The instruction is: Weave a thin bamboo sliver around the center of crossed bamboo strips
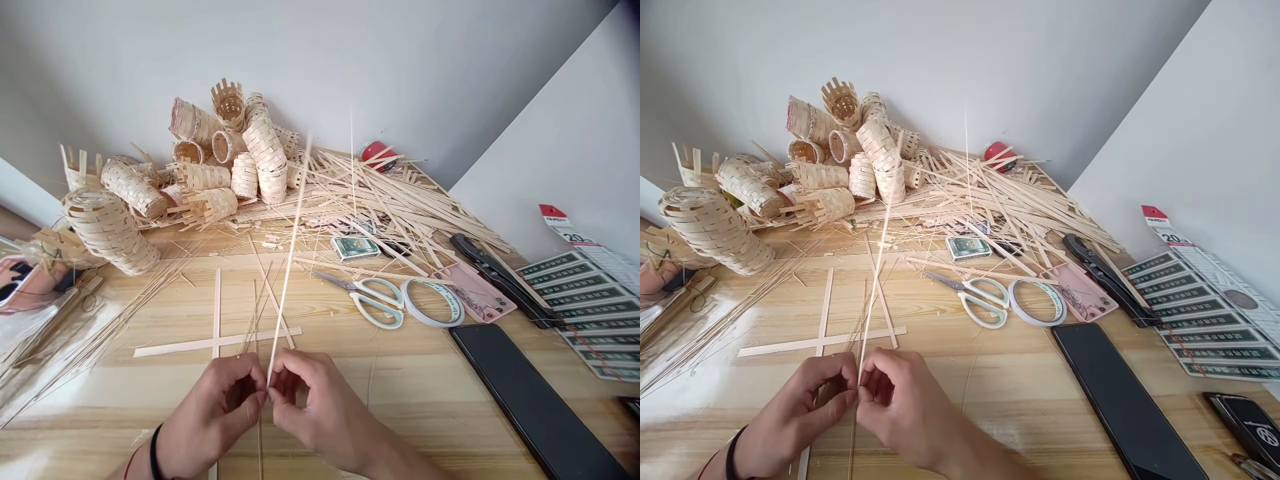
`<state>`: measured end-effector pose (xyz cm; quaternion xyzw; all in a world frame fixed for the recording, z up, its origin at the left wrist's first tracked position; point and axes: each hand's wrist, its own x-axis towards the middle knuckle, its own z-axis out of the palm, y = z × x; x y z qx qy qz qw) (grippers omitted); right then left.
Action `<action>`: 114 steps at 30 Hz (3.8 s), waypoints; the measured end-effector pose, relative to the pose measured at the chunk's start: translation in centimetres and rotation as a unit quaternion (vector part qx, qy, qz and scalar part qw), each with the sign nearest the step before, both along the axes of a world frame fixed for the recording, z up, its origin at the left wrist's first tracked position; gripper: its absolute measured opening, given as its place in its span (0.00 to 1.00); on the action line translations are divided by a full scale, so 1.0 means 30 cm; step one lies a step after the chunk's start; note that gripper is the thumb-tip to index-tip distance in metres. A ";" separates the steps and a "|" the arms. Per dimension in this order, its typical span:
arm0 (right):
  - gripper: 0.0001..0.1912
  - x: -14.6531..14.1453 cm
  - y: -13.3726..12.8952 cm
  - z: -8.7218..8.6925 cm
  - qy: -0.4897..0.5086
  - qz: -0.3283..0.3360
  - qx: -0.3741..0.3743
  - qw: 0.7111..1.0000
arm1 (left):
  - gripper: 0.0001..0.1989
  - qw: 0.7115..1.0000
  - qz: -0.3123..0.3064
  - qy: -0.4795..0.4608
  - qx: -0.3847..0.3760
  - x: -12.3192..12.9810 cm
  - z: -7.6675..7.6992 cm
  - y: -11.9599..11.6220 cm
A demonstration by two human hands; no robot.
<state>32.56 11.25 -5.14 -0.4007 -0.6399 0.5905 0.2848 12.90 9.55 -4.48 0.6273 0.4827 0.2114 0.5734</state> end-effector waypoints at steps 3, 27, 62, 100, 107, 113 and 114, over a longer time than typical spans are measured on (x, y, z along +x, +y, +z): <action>0.07 -0.004 -0.008 -0.005 0.015 -0.010 -0.014 1.000 | 0.12 1.000 -0.005 0.016 0.025 0.000 0.005 -0.002; 0.02 0.009 0.005 0.005 0.095 -0.022 -0.079 0.992 | 0.14 0.995 -0.032 0.050 0.079 0.007 0.027 -0.004; 0.06 0.024 0.019 -0.021 0.152 -0.063 -0.110 0.980 | 0.12 0.975 -0.074 0.068 0.196 0.002 0.018 -0.008; 0.12 0.014 0.023 -0.040 0.196 -0.067 -0.155 0.966 | 0.22 0.995 -0.074 0.017 0.068 0.001 0.028 0.001; 0.12 0.024 0.041 -0.046 0.213 -0.101 -0.144 0.961 | 0.23 0.996 -0.072 0.001 0.059 -0.025 0.010 0.003; 0.14 0.034 0.062 -0.053 0.228 -0.114 -0.146 0.956 | 0.23 0.997 -0.065 -0.010 0.050 -0.025 0.017 0.002; 0.14 0.033 0.060 -0.053 0.227 -0.112 -0.148 0.956 | 0.22 0.996 -0.065 -0.005 0.058 -0.020 0.021 0.002</action>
